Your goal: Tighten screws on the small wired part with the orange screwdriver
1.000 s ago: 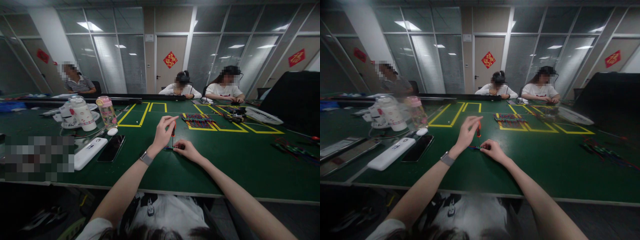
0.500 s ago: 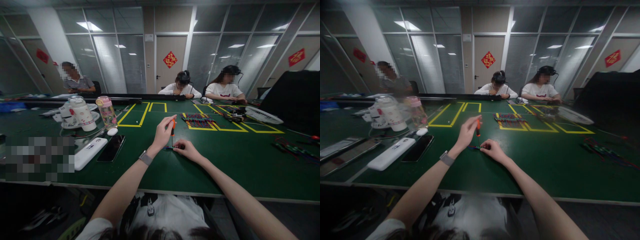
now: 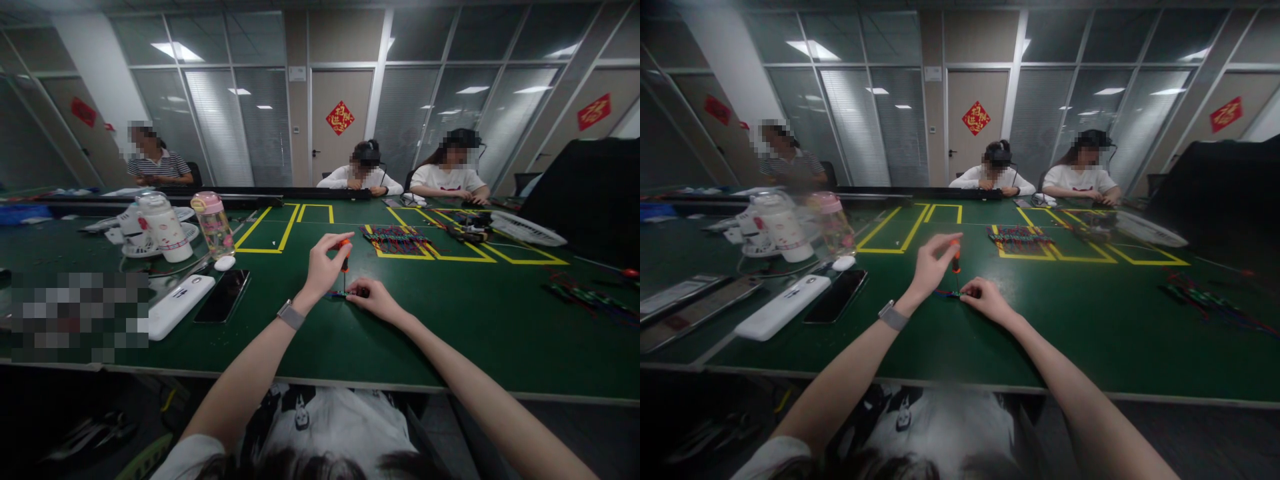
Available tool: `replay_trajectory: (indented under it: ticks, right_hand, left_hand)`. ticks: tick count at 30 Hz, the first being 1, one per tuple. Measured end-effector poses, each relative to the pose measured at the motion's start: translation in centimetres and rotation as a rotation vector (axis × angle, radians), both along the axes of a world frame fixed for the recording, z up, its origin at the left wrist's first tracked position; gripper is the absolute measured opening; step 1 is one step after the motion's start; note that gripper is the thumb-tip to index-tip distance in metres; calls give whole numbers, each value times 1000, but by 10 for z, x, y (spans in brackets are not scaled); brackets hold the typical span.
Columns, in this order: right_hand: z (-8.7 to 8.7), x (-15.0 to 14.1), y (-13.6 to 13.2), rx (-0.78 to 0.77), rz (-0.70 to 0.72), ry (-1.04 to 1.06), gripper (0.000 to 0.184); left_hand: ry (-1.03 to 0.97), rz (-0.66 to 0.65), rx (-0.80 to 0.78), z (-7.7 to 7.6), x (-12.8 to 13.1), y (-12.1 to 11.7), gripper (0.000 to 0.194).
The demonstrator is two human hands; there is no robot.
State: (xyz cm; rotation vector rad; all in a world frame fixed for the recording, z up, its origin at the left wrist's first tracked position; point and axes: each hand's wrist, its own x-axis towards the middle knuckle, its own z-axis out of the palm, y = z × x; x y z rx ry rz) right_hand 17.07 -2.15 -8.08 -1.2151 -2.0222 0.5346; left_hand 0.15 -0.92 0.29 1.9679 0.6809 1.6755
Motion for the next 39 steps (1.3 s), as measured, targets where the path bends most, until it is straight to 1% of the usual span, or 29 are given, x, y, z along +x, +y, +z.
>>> replay_trajectory:
  ticks: [2,4,6,9,11,13,15,17,19,21,22,24,26,27,28,30,32,33,34,36,38,39]
  right_hand:
    - [0,0,0,4,2,0,15]
    - [-1,0,0,6,4,-4,15]
    - [0,0,0,6,6,-6,16]
    - [0,0,0,4,9,-6,16]
    - [-1,0,1,3,7,-5,15]
    - [-1,0,1,3,2,-2,14]
    - [-2,0,1,4,0,2,14]
    - [-2,0,1,5,2,3,14]
    - [-2,0,1,6,5,4,14]
    - [-1,0,0,8,4,3,13]
    - [-1,0,0,8,2,2,13]
    - [0,0,0,9,1,-1,12]
    - [0,0,0,9,0,-2,12]
    - [0,0,0,8,-1,-1,12]
    - [0,0,0,7,-1,-1,12]
    - [0,0,0,3,-1,-2,13]
    - [0,0,0,-1,1,-4,14]
    - [0,0,0,-3,1,-4,14]
    - [0,0,0,-3,-1,-3,14]
    - [0,0,0,-1,-4,2,14]
    - [0,0,1,2,-3,3,14]
    - [0,0,1,3,0,2,14]
  left_hand:
    - [25,91,30,1,-1,0,20]
    - [57,152,51,0,-2,0,24]
    - [69,125,53,-1,-2,2,29]
    - [41,21,31,-3,0,3,30]
    - [25,50,44,-2,0,1,25]
    - [32,134,74,-1,0,-1,20]
    - [48,169,77,-1,0,-2,20]
    - [48,126,51,-1,0,-2,26]
    - [22,41,16,-1,0,-1,30]
    - [-4,8,6,-1,0,0,27]
    - [-8,31,17,-1,0,0,24]
    - [8,135,54,0,-1,-2,19]
    - [39,223,79,1,-2,-3,18]
    - [51,232,78,1,-2,-4,19]
    - [56,215,66,1,-2,-3,22]
    - [31,118,12,0,-1,-1,28]
    - [-19,20,-54,-2,0,1,29]
    - [-39,1,-73,-2,1,2,28]
    - [-51,5,-77,-2,1,3,25]
    - [-50,59,-49,-2,1,2,20]
    - [-28,105,-26,-2,0,2,20]
    - [-19,105,-25,-2,0,2,22]
